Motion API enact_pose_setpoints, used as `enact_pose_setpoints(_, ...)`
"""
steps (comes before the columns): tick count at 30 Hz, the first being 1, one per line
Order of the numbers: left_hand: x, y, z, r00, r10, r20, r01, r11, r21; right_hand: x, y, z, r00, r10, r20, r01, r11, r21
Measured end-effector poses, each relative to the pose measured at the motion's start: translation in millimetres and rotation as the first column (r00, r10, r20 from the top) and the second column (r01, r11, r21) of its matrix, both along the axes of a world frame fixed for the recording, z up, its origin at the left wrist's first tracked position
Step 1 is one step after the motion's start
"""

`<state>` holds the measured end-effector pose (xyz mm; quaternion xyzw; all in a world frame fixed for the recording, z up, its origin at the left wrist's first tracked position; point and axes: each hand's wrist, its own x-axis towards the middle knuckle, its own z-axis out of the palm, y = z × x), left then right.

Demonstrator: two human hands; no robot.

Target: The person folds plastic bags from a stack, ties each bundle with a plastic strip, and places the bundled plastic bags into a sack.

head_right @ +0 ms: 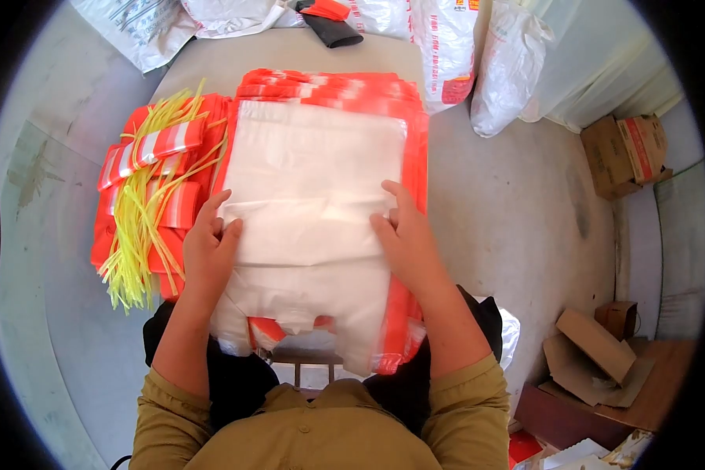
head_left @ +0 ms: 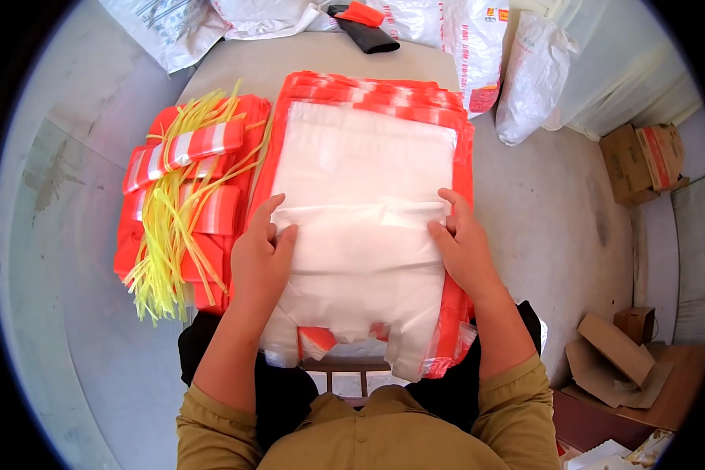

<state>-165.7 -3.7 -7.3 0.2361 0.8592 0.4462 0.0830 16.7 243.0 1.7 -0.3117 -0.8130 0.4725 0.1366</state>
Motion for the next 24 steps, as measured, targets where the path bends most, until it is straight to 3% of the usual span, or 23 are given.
enact_pose_setpoints(2, -3, -1, -2, 1.000, 0.000, -0.006, 0.000, 1.000, -0.020, -3, -1, 4, 0.999, 0.002, 0.040, -0.003, 1.000, 0.024)
enact_pose_setpoints(7, -4, -2, 2, 0.998, 0.004, -0.060, -0.009, 0.996, -0.090, -4, -5, 13, 0.965, -0.018, 0.263, -0.074, 0.938, 0.338)
enact_pose_setpoints(8, -5, -3, 2, 0.978, -0.024, -0.206, 0.006, 0.996, -0.087, -4, -6, 16, 0.949, -0.040, 0.312, -0.092, 0.913, 0.398)
enact_pose_setpoints(10, -7, -6, 2, 0.873, -0.077, -0.482, 0.038, 0.995, -0.090, -2, -8, 18, 0.979, -0.017, 0.204, -0.114, 0.785, 0.609)
enact_pose_setpoints(11, -4, -6, 3, 0.841, -0.153, -0.518, 0.119, 0.988, -0.097, 1, -8, 19, 0.988, 0.003, 0.153, -0.111, 0.703, 0.702)
enact_pose_setpoints(13, 9, -4, 5, 0.753, -0.299, -0.587, 0.285, 0.951, -0.119, -1, -22, 18, 0.957, 0.289, 0.012, -0.193, 0.607, 0.771)
enact_pose_setpoints(15, 19, 7, 2, 0.668, -0.432, -0.606, 0.424, 0.890, -0.168, -14, -49, 17, 0.842, 0.539, 0.020, -0.395, 0.591, 0.704)
enact_pose_setpoints(17, 27, 11, -10, 0.638, -0.568, -0.521, 0.506, 0.818, -0.272, -22, -71, 5, 0.775, 0.616, 0.137, -0.562, 0.575, 0.594)
enact_pose_setpoints(24, 30, 12, -18, 0.660, -0.640, -0.394, 0.451, 0.757, -0.473, -33, -75, -23, 0.827, 0.497, 0.263, -0.550, 0.616, 0.564)
